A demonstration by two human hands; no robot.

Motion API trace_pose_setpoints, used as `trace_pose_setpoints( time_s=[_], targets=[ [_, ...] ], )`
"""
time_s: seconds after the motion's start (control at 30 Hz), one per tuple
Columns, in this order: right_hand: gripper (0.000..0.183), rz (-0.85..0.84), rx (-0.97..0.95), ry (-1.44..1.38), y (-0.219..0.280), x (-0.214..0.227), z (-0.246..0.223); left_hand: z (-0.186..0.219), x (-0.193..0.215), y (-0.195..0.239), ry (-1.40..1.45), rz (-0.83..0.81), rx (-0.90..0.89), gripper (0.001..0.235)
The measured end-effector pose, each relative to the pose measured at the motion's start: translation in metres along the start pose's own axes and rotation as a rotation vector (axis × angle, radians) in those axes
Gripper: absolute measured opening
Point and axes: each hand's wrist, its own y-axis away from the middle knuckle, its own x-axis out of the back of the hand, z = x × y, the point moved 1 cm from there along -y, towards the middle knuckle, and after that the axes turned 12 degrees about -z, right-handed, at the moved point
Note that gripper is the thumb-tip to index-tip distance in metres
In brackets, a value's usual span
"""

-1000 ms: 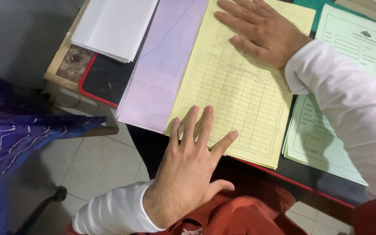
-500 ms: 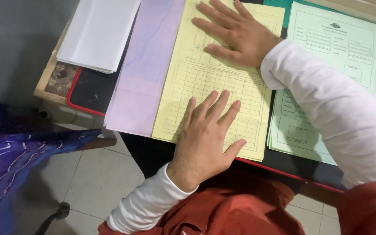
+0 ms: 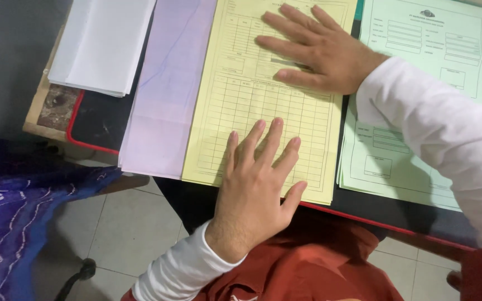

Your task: Folding printed forms, inserting them into envelopes, and sorting stacks of documents on a desk.

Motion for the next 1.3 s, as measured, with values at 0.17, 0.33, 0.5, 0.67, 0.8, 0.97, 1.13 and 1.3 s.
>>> trace_pose_setpoints(
  time_s=[0.17,0.33,0.5,0.67,0.8,0.97,1.13,1.3],
  targets=[
    [0.062,0.047,0.031,-0.010,-0.003,0.005,0.026,0.005,0.001,0.020,-0.029,-0.034,0.004,0.061],
    [0.074,0.045,-0.169,-0.035,-0.003,0.010,0.019,0.004,0.002,0.024,0.011,-0.049,-0.003,0.060],
    [0.068,-0.038,-0.169,0.049,0.015,0.005,-0.042,0.007,0.005,0.021,-0.017,-0.023,-0.004,0.060],
    [0.072,-0.046,-0.024,0.062,0.044,-0.005,-0.051,0.009,0.002,0.018,-0.061,0.002,-0.004,0.059],
    [0.082,-0.088,-0.093,-0.010,0.042,0.004,-0.016,0.013,-0.001,0.017,-0.116,0.051,0.033,0.047],
    [0.080,-0.092,-0.267,0.014,0.042,0.007,0.021,0.012,-0.002,0.015,-0.154,0.044,0.044,0.035],
    [0.066,0.002,-0.184,0.141,0.039,0.008,-0.016,0.011,0.004,0.014,-0.168,0.037,0.022,0.028],
    [0.069,-0.017,0.031,0.076,0.052,-0.012,-0.066,0.010,0.002,0.013,-0.175,0.027,0.022,0.033]
  ],
)
